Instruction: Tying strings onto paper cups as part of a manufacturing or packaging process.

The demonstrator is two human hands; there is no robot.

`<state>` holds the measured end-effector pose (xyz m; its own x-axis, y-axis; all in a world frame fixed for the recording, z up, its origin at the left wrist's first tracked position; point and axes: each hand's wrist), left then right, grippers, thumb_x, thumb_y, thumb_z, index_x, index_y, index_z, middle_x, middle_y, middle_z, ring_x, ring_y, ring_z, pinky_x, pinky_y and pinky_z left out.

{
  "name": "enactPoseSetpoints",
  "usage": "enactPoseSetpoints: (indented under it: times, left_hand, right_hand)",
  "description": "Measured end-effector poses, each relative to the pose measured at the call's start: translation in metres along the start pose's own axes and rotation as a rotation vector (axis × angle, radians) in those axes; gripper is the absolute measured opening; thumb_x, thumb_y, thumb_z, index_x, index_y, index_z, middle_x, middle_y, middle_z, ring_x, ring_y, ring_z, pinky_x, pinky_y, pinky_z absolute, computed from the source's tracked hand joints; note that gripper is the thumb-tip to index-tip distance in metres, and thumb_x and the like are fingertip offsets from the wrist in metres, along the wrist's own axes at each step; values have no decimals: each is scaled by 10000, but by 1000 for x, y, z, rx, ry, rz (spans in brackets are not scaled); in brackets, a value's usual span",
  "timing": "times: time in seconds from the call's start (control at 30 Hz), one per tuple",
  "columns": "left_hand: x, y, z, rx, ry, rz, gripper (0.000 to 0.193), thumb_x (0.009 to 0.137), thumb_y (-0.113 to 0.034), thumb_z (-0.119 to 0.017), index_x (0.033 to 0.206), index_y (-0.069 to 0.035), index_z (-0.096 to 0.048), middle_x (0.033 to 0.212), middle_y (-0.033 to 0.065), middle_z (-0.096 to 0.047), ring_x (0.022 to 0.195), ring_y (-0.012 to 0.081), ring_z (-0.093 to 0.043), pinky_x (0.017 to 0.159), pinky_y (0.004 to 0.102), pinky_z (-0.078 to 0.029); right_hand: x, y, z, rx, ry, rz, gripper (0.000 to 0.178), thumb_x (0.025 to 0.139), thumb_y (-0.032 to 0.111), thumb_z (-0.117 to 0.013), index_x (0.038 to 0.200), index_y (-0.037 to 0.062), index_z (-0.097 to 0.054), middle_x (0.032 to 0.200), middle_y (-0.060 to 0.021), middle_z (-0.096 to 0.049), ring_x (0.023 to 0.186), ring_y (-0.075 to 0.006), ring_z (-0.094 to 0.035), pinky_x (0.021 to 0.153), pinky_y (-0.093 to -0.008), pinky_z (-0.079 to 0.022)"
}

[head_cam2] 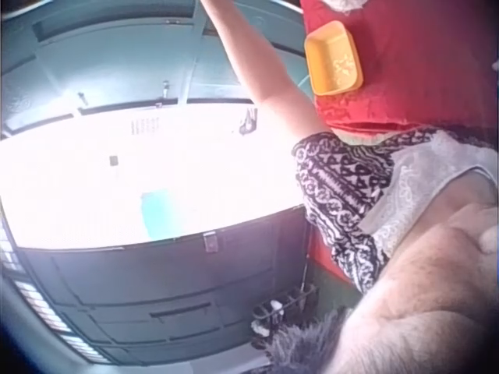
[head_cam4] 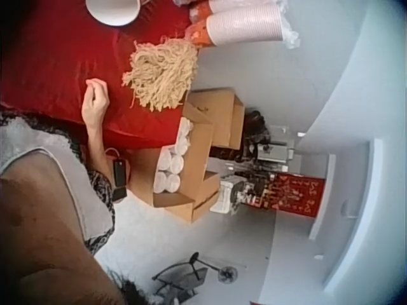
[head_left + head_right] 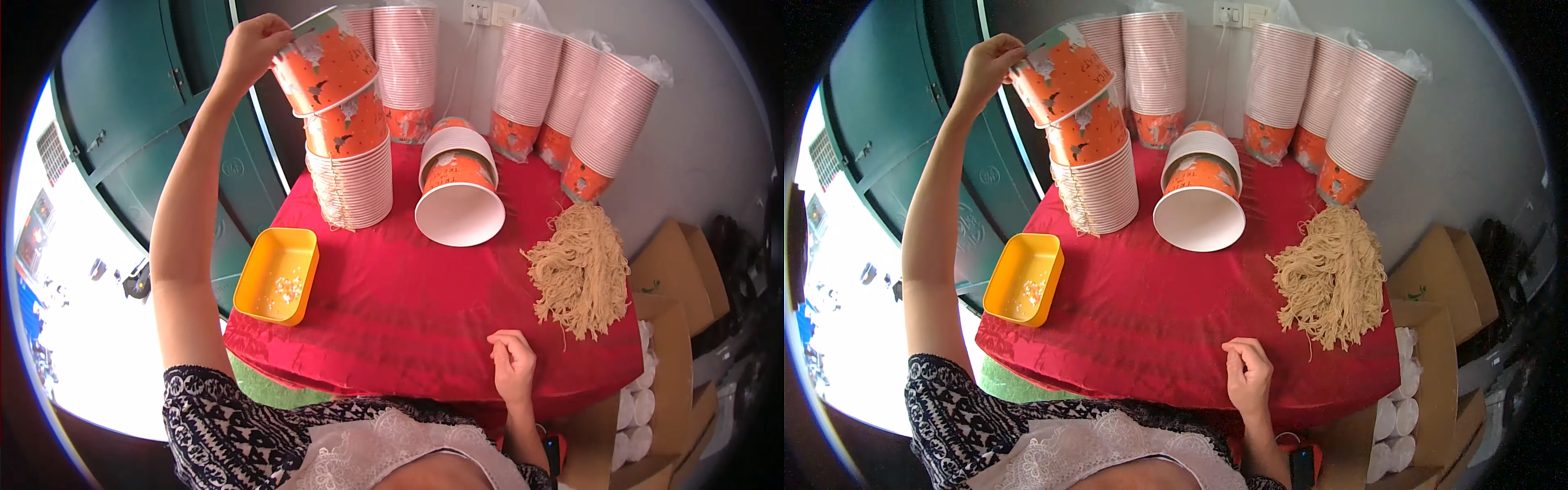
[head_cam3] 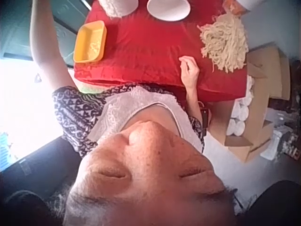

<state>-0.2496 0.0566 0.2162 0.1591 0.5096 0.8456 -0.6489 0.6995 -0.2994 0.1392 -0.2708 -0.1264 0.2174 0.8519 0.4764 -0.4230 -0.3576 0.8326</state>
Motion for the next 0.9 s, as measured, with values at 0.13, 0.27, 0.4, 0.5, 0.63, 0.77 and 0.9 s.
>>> enactPoseSetpoints:
  times: [0.13,0.27,0.4,0.5,0.63,0.77,0.9]
  left_hand:
    - [4,-19,-22,122,102,6,181,857,-174,-677,949,-24,-720,804,114,-712,741,195,-686,707,340,-546]
    - [-3,-27,-39,165,125,2,172,813,-159,-698,929,-36,-733,789,138,-703,730,247,-685,716,363,-538]
    - [-12,-28,-48,202,166,6,163,809,-150,-698,935,-55,-742,817,133,-716,774,274,-695,749,379,-539]
    - [-16,-31,-50,202,194,62,151,814,-140,-691,927,-52,-742,819,129,-716,781,275,-694,761,383,-538]
    - [-18,-32,-51,204,237,44,144,820,-131,-682,919,-44,-740,825,128,-720,783,275,-695,769,386,-539]
    - [-22,-29,-55,222,236,28,130,841,-127,-689,915,-29,-732,805,115,-708,728,220,-670,690,350,-531]
    - [-25,-30,-58,275,231,-21,118,857,-127,-704,900,-20,-727,794,111,-704,690,187,-658,634,326,-529]
  right_hand:
    - [0,3,2,-9,3,-64,100,893,-47,-561,904,-55,-661,915,-151,-666,818,-240,-660,726,-319,-524]
    - [0,3,3,-18,12,-62,98,890,-48,-562,905,-54,-659,914,-153,-667,822,-249,-663,733,-321,-525]
    - [0,3,4,-24,23,-62,95,890,-47,-564,908,-55,-656,911,-153,-666,822,-246,-663,733,-322,-525]
    - [0,4,4,-31,28,-64,94,890,-45,-565,910,-56,-656,911,-153,-666,822,-246,-663,732,-323,-524]
    - [0,5,4,-27,33,-77,96,891,-44,-564,912,-56,-657,914,-154,-668,819,-248,-663,729,-325,-525]
    - [-1,2,4,-36,31,-65,98,891,-44,-563,913,-55,-658,916,-154,-669,818,-246,-663,726,-325,-524]
    - [0,5,4,-34,36,-63,98,892,-43,-564,915,-54,-659,916,-152,-669,817,-241,-661,725,-323,-524]
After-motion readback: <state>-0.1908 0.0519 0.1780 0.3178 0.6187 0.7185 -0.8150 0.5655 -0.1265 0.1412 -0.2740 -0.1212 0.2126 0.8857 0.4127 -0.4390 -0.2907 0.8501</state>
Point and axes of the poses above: each hand's wrist, its own x-axis towards the middle knuckle, its own z-axis out of the back of the hand, y = z × x
